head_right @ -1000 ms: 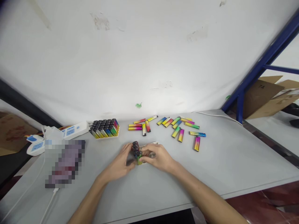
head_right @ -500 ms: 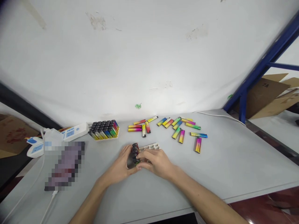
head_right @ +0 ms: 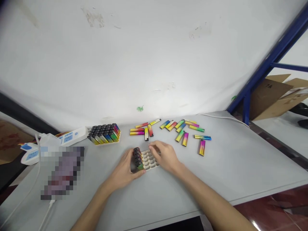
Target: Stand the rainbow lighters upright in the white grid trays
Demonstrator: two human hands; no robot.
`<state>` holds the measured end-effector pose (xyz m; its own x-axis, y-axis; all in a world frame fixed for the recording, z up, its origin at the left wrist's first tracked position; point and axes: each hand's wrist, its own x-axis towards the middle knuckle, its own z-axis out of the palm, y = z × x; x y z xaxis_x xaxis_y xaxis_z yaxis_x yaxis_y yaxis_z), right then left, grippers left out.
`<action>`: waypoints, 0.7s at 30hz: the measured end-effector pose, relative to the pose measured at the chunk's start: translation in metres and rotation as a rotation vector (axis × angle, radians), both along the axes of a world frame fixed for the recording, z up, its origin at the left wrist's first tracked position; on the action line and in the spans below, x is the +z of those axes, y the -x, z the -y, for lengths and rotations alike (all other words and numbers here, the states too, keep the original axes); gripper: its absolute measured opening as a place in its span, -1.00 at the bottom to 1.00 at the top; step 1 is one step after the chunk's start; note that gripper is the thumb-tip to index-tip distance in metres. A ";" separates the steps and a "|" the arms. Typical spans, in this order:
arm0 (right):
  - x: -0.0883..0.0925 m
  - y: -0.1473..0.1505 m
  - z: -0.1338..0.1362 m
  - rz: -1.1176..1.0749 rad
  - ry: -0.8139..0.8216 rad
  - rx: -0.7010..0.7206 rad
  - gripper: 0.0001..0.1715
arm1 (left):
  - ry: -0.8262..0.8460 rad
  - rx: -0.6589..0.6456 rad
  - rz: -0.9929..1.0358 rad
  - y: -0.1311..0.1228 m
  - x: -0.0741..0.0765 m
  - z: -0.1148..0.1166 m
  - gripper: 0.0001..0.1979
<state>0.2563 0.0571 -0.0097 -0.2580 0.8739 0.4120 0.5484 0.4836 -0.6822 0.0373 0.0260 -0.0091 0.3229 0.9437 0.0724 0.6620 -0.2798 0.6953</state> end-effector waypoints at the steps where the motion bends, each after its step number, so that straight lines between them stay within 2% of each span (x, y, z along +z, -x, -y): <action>1: 0.001 0.001 -0.008 0.050 -0.001 -0.035 -0.80 | -0.014 0.009 -0.006 -0.001 0.001 0.000 -0.44; 3: 0.005 0.005 -0.027 0.182 -0.038 -0.059 -0.79 | -0.027 0.019 -0.010 -0.002 0.001 -0.001 -0.48; 7: 0.014 0.025 -0.069 0.437 -0.117 -0.003 -0.75 | -0.034 0.013 0.001 -0.001 0.001 -0.002 -0.49; 11: 0.015 0.049 -0.098 0.631 -0.093 -0.007 -0.65 | -0.015 -0.002 0.014 0.002 0.002 -0.002 -0.49; 17: 0.007 0.064 -0.102 0.751 -0.077 -0.027 -0.67 | 0.029 -0.037 0.013 0.006 0.007 -0.002 -0.47; 21: 0.005 0.059 -0.091 0.578 -0.087 -0.023 -0.73 | 0.042 -0.035 0.017 0.007 0.008 -0.001 -0.44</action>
<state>0.1972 0.1482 -0.0050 -0.4441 0.8509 0.2807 0.8306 0.5084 -0.2271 0.0299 0.0271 -0.0015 0.3552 0.9340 0.0391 0.6401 -0.2735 0.7180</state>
